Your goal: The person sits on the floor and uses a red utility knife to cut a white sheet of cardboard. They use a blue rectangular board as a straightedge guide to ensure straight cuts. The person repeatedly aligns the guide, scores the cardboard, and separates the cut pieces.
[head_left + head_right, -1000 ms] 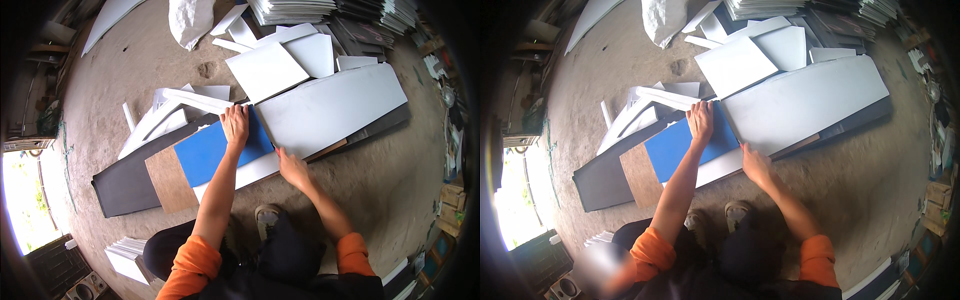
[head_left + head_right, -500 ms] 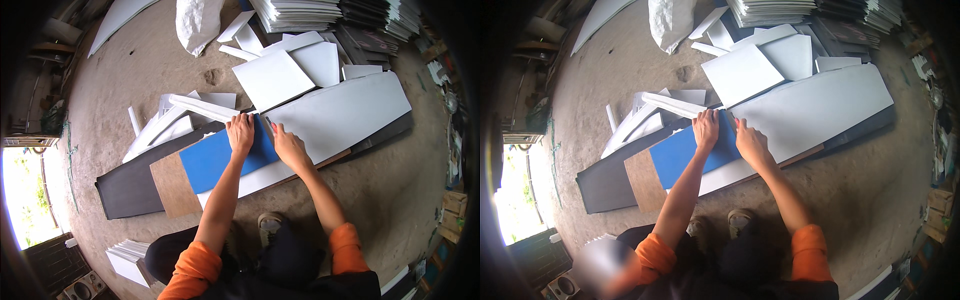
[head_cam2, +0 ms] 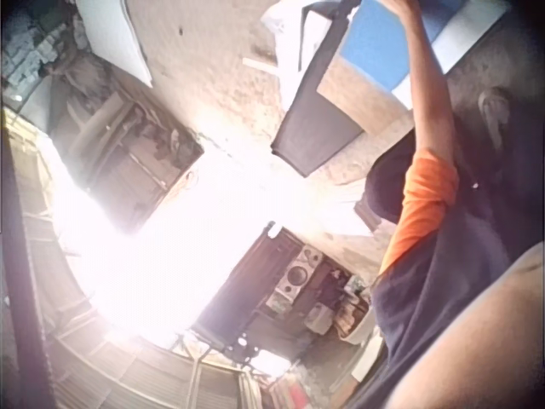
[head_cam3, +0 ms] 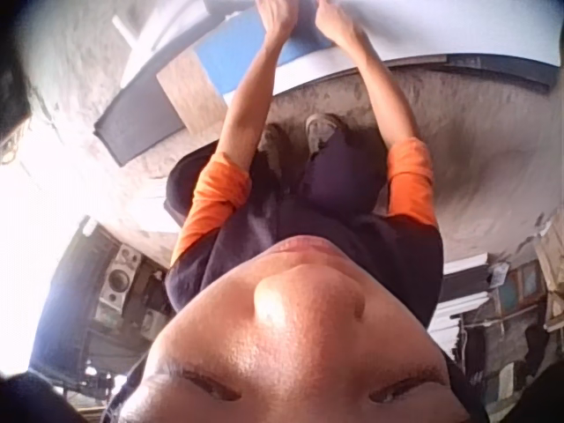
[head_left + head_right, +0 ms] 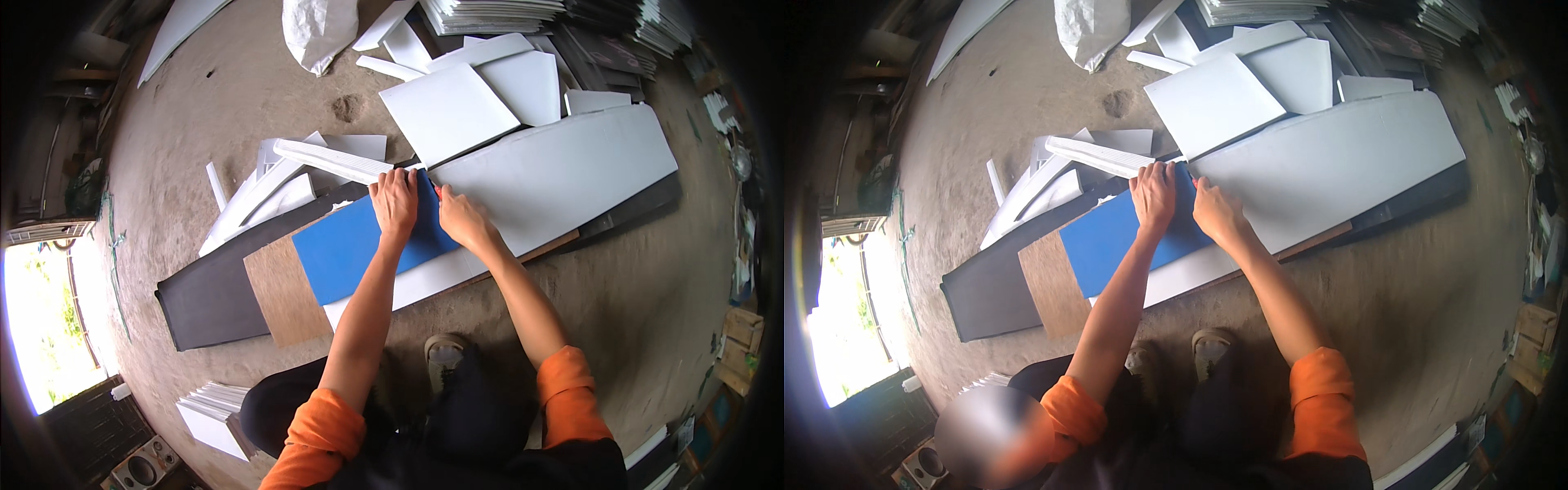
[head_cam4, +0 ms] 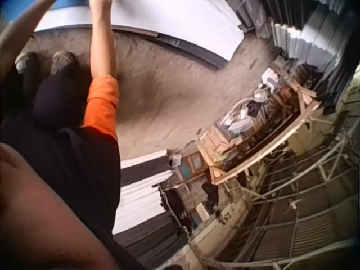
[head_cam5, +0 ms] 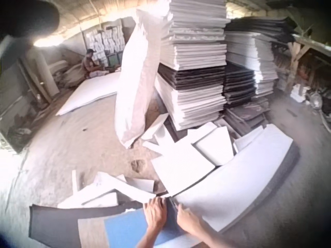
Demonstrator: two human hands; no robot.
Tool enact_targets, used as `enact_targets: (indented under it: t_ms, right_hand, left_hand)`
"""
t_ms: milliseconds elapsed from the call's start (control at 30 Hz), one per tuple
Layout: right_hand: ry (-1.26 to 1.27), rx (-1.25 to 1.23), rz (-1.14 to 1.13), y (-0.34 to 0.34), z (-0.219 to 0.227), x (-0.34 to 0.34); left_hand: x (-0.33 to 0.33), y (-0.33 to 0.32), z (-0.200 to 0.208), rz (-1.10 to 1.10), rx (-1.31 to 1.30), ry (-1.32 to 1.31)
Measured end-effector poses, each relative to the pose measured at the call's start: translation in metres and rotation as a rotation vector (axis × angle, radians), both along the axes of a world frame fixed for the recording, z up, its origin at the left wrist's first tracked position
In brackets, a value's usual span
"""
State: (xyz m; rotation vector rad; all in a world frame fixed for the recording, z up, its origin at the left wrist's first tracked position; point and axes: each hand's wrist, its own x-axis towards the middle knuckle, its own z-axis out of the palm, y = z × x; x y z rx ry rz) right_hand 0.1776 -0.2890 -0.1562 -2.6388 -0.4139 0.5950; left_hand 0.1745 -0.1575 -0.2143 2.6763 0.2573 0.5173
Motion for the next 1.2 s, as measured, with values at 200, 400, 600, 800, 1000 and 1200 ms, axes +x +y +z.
enact_targets:
  t_ms: [200,400,600,800,1000,1200]
  right_hand:
    - [0.084,-0.036,0.000,-0.052,0.005,-0.077]
    - [0.095,-0.089,-0.054,-0.072,0.009,-0.125]
    - [0.119,0.006,-0.070,-0.075,0.010,-0.128]
    - [-0.048,-0.003,-0.091,-0.072,-0.009,-0.139]
    - [-0.076,-0.008,-0.087,-0.074,0.007,-0.140]
    - [0.010,0.164,-0.263,-0.094,0.012,-0.141]
  left_hand:
    - [-0.002,-0.002,0.001,0.017,-0.012,0.089]
    - [-0.003,-0.002,-0.003,0.015,0.030,0.053]
    - [-0.014,-0.008,0.013,0.001,0.116,-0.103]
    - [-0.098,-0.067,0.021,-0.201,0.015,-0.002]
    - [-0.094,-0.035,0.013,-0.122,0.119,0.027]
    - [-0.084,0.075,-0.003,-0.039,0.233,0.020]
